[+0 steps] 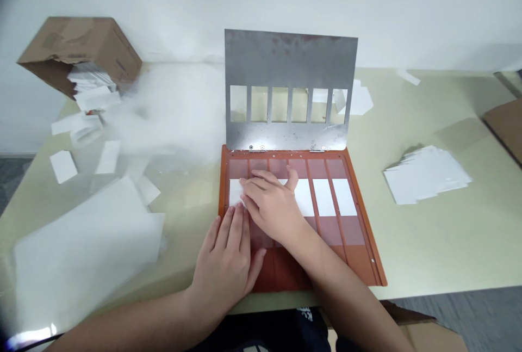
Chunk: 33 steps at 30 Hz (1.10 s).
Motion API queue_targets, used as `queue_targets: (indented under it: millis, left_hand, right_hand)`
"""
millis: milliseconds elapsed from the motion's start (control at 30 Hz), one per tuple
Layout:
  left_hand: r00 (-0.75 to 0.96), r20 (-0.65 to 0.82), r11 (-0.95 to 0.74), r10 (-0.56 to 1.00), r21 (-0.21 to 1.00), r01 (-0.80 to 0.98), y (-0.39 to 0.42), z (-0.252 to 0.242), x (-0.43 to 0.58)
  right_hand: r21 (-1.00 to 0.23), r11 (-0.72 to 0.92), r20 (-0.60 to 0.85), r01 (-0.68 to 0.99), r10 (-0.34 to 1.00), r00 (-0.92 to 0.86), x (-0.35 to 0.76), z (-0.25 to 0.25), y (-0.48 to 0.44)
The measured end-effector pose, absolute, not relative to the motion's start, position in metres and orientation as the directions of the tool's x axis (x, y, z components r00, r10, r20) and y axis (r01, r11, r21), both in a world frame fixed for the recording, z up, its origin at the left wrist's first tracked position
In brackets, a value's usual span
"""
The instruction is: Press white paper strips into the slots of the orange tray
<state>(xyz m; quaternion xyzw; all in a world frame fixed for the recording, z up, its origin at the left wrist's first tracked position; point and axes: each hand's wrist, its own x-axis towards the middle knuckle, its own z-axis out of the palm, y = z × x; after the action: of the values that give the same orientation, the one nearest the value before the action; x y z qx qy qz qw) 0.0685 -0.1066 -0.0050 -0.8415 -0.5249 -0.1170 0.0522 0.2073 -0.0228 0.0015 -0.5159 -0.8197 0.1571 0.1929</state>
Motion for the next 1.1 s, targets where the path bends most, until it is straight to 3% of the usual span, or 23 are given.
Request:
queue_targets:
  millis: [567,800,1100]
  left_hand:
    - [0.395,0.281,-0.421,0.875,0.035,0.907,-0.1048,-0.0038,0.0708]
    - [0.4,0.256,-0.415,0.88,0.003,0.91,-0.1047,-0.0023,0.0708]
    - [0.397,0.274,-0.409,0.876,-0.015,0.912,-0.1049,-0.0023,0.0733]
  right_hand:
    - [-0.436,0.454,0.255,0.777,0.891,-0.377,0.2072,-0.0048,-0.0218]
    - [-0.35,0.509,0.32,0.786,0.854,-0.41,0.2108,-0.0068,-0.0183]
    - [-0.318,0.458,0.129,0.83,0.888,-0.441,0.2129,-0.0079,-0.0132]
